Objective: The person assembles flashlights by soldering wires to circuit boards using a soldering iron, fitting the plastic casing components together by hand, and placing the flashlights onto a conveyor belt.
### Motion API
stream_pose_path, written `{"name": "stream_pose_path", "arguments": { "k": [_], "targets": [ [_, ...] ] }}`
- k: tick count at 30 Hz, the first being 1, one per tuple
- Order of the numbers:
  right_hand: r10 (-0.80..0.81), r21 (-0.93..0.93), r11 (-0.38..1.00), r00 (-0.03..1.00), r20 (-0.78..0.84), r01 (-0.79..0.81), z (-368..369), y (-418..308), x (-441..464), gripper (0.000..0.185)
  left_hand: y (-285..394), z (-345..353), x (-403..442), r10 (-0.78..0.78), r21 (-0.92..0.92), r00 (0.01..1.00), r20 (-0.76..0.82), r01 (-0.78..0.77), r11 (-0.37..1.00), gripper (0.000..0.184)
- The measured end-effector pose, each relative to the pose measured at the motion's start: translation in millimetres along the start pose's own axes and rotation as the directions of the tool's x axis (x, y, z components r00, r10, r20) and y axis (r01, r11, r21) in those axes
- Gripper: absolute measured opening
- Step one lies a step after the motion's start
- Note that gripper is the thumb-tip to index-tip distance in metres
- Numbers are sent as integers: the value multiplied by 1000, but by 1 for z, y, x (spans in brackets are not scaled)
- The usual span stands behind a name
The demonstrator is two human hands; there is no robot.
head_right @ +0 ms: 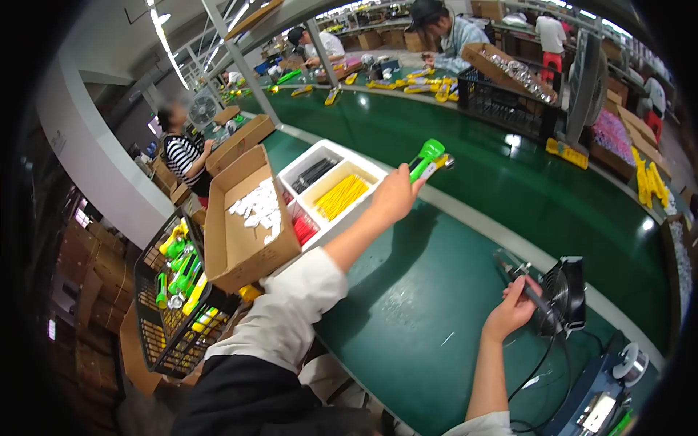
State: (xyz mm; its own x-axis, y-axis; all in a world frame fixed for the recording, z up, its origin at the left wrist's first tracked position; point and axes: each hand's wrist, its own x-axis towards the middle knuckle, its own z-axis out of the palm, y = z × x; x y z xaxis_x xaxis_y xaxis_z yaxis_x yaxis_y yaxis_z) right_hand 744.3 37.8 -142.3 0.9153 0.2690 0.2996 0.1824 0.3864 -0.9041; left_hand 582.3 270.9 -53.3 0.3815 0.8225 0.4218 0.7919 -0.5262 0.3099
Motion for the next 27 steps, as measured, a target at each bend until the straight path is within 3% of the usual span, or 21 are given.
{"name": "stream_pose_path", "arguments": {
  "k": [5,10,18,21,24,27],
  "targets": [
    [61,-25,998,998,-6,-61,5,-6,-1,18,4,113,113,106,119,975,-195,-84,989,44],
    [141,-36,989,990,-6,-141,5,-11,0,19,-14,163,150,79,313,976,-204,-11,950,45],
    [164,-38,986,986,-2,-164,5,-15,-2,20,-31,164,143,151,399,957,-247,-42,916,41],
    [168,-46,985,986,5,-167,4,-15,-3,19,-30,161,141,132,383,971,-198,-47,923,39],
    [120,-60,991,993,15,-119,2,-7,-3,17,-31,160,138,103,411,977,-186,-18,911,47],
    [60,-62,996,997,42,-57,-5,3,0,15,-23,146,131,21,310,986,-165,32,950,60]
  ]
}}
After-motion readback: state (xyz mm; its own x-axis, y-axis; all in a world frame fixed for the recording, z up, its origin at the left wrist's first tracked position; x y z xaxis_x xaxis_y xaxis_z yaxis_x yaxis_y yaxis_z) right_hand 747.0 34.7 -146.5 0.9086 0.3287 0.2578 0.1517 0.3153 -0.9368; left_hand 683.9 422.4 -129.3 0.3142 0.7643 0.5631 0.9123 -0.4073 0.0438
